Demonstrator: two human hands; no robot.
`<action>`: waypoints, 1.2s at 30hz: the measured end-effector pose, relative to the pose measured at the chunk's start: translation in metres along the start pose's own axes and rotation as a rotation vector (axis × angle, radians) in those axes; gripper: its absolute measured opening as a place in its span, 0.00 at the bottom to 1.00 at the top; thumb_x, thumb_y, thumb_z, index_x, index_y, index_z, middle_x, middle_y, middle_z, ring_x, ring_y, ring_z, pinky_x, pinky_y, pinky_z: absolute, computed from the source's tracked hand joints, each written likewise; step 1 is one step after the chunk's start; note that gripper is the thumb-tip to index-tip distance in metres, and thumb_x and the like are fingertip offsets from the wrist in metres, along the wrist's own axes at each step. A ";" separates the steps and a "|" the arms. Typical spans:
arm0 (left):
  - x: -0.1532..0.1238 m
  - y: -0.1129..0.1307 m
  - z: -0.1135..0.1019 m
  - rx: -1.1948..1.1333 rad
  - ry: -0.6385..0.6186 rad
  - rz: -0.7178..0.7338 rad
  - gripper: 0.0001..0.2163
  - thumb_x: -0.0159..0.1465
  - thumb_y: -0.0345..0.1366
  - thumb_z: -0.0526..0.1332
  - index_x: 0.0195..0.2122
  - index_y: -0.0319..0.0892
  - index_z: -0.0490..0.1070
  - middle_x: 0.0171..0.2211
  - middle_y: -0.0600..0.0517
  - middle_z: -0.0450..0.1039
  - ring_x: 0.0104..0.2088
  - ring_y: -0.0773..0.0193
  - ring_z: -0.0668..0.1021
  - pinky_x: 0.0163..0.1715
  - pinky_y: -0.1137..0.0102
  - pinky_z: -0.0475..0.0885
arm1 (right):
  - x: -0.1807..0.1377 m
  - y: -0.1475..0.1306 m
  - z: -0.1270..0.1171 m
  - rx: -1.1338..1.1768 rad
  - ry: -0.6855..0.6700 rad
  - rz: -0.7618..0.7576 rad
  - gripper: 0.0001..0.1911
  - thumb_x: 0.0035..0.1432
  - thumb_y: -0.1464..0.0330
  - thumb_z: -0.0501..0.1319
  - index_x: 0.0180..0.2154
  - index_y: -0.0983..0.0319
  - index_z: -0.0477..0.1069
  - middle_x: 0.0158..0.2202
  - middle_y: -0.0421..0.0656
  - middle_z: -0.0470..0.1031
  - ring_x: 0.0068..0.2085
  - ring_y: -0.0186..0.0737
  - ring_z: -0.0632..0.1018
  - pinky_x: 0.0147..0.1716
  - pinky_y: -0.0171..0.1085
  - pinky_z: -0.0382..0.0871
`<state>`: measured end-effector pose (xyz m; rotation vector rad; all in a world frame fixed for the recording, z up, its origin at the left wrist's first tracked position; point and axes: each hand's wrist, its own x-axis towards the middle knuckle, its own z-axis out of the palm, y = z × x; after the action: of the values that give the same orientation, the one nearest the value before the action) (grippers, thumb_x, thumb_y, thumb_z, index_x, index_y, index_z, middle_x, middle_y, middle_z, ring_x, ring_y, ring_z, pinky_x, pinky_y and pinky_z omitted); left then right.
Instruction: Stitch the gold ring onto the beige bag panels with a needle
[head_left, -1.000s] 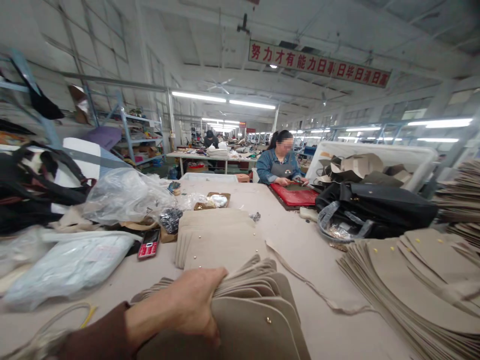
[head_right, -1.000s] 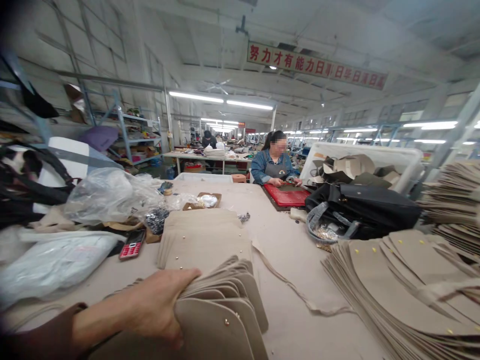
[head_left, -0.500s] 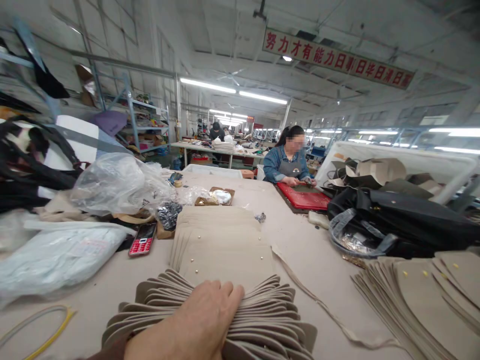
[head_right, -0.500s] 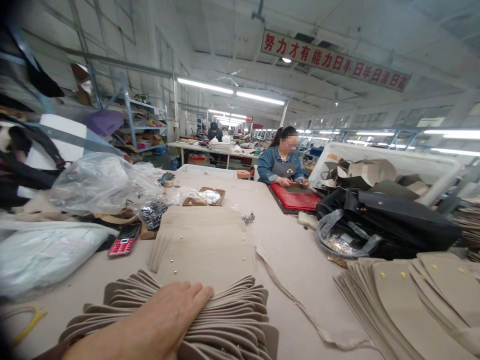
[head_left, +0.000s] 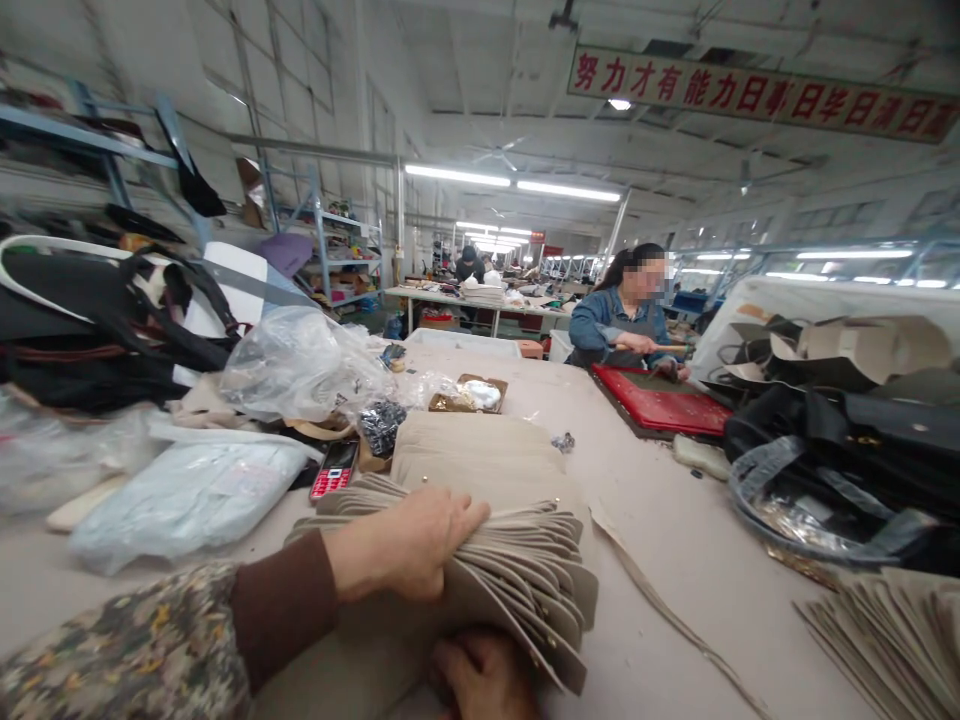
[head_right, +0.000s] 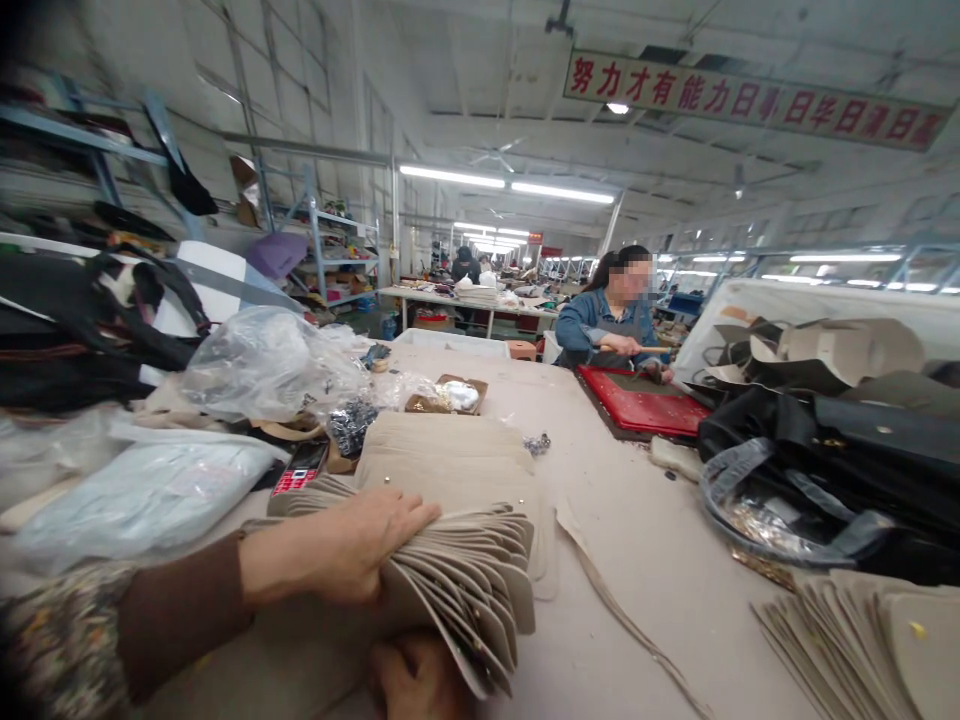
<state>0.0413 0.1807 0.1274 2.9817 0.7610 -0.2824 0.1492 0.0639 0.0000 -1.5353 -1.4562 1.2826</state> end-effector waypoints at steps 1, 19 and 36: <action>0.005 -0.008 -0.001 0.009 0.003 -0.012 0.32 0.47 0.32 0.64 0.56 0.39 0.61 0.47 0.41 0.70 0.44 0.47 0.74 0.45 0.58 0.70 | 0.012 0.002 0.003 0.029 0.024 0.052 0.18 0.68 0.61 0.48 0.39 0.65 0.71 0.30 0.43 0.74 0.24 0.33 0.76 0.17 0.29 0.68; 0.026 -0.045 0.021 -0.032 0.087 -0.007 0.56 0.38 0.37 0.72 0.67 0.45 0.42 0.63 0.43 0.56 0.58 0.44 0.64 0.58 0.53 0.58 | 0.015 0.012 -0.035 -1.154 0.922 -0.995 0.18 0.56 0.69 0.59 0.50 0.60 0.72 0.53 0.49 0.74 0.64 0.49 0.60 0.66 0.49 0.42; 0.049 -0.045 0.067 -0.121 0.006 0.007 0.73 0.20 0.56 0.73 0.68 0.38 0.39 0.67 0.30 0.34 0.65 0.28 0.41 0.60 0.39 0.37 | 0.038 0.104 -0.014 -1.146 1.136 -0.959 0.11 0.59 0.61 0.61 0.45 0.53 0.72 0.56 0.40 0.72 0.65 0.55 0.57 0.63 0.62 0.46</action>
<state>0.0505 0.2371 0.0523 2.8727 0.7405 -0.2187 0.1936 0.0854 -0.1003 -1.3228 -1.6655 -1.0369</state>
